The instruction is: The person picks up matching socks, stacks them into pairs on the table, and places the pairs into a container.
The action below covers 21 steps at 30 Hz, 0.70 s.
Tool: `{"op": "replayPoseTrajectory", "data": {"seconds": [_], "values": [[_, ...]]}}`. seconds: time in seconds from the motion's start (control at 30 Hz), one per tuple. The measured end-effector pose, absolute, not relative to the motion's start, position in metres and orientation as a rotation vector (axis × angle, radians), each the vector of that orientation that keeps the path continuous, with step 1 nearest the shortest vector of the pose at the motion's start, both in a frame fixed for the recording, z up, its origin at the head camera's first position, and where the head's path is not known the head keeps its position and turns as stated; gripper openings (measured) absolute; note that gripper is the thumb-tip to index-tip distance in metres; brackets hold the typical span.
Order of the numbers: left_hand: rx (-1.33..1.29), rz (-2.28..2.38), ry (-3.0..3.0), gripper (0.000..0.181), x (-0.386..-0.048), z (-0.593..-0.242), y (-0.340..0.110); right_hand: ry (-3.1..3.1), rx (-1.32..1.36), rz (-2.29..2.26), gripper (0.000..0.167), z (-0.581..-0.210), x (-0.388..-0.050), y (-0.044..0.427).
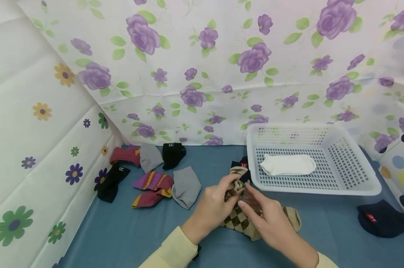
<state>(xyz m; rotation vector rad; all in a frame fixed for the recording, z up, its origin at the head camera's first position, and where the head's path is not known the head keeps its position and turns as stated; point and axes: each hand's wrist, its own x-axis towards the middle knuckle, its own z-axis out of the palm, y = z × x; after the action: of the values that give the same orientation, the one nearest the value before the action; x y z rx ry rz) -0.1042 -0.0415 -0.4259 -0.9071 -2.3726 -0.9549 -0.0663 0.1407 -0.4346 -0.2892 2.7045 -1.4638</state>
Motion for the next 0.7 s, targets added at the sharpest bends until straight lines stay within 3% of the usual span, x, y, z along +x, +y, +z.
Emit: {"op": "replayPoseTrajectory", "data": {"seconds": [0.27,0.43,0.57,0.7], "values": [[-1.062,-1.027,-2.449,0.076,-0.096,-0.434,-0.036,2.588,-0.185,-1.513,0.058,-0.435,-0.069,0.140],[-1.137,-1.054,-2.469,0.082,-0.094,-0.436,-0.036,2.654,-0.203,-1.581,0.042,-0.437,-0.070,0.144],[-1.202,-1.134,-2.459,0.078,-0.093,-0.439,-0.037,2.829,-0.260,-1.535,0.028,-0.438,-0.073,0.149],[-1.182,-1.304,-2.400,0.065,-0.096,-0.444,-0.040,2.942,-0.283,-1.478,0.028,-0.437,-0.076,0.155]]}}
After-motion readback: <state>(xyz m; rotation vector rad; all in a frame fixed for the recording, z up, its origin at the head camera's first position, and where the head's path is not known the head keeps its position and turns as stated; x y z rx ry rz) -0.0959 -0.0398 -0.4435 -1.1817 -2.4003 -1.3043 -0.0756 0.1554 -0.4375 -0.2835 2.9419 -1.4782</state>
